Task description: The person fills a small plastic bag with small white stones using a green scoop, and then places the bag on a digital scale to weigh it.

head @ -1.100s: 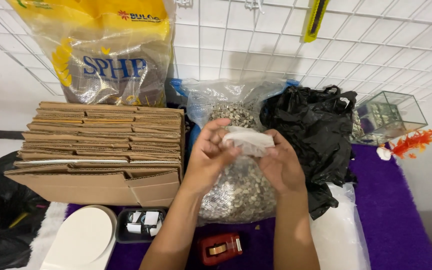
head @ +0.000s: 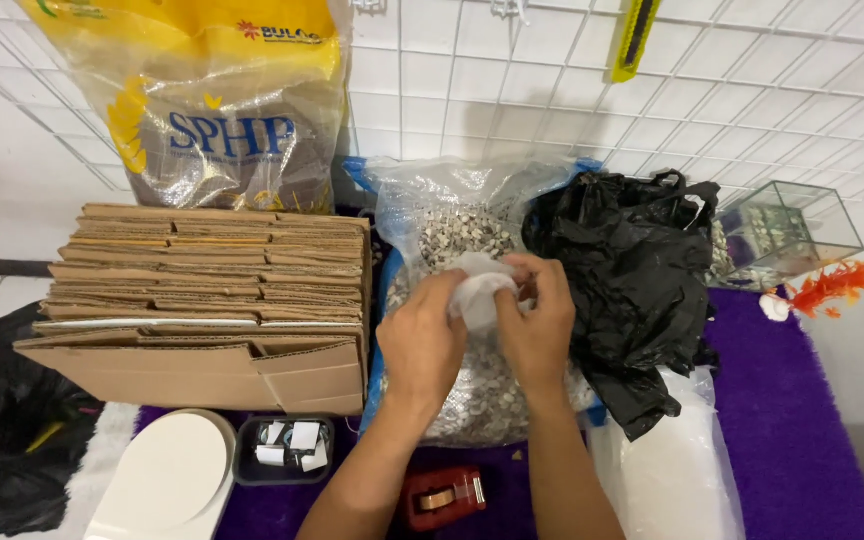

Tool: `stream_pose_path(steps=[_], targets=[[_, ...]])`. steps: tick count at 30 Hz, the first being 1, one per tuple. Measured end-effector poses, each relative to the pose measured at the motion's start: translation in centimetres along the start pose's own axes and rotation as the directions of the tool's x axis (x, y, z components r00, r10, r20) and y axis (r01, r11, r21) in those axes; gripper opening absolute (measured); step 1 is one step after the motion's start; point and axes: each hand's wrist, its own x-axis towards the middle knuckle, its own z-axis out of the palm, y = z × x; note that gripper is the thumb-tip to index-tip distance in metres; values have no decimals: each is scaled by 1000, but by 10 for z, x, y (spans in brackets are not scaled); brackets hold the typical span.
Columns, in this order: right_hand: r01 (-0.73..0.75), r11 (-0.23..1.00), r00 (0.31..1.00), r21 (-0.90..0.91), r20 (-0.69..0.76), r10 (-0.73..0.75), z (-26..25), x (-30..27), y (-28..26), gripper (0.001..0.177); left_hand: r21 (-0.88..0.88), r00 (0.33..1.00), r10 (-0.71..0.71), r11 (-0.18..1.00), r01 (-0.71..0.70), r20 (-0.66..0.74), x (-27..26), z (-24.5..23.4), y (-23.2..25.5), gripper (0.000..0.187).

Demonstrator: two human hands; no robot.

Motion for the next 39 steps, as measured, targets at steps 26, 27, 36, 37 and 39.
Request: stream_pose_path(steps=[26, 27, 36, 37, 39], targets=[[-41, 998, 986, 54, 161, 32, -8, 1, -2, 48, -87, 987, -130, 987, 138, 93, 11, -19, 17, 38], [-75, 997, 993, 35, 96, 71, -8, 1, -1, 50, -48, 984, -148, 987, 153, 99, 11, -22, 18, 43], [-177, 984, 971, -30, 156, 179, -18, 2, -18, 42, 185, 969, -179, 972, 147, 170, 6, -22, 11, 44], [-181, 983, 971, -31, 155, 184, -20, 1, -20, 42, 187, 968, -179, 972, 146, 175, 3, -34, 22, 44], [-187, 976, 966, -113, 161, 204, -23, 6, -24, 41, 78, 944, -156, 987, 139, 292, 5, -57, 43, 66]])
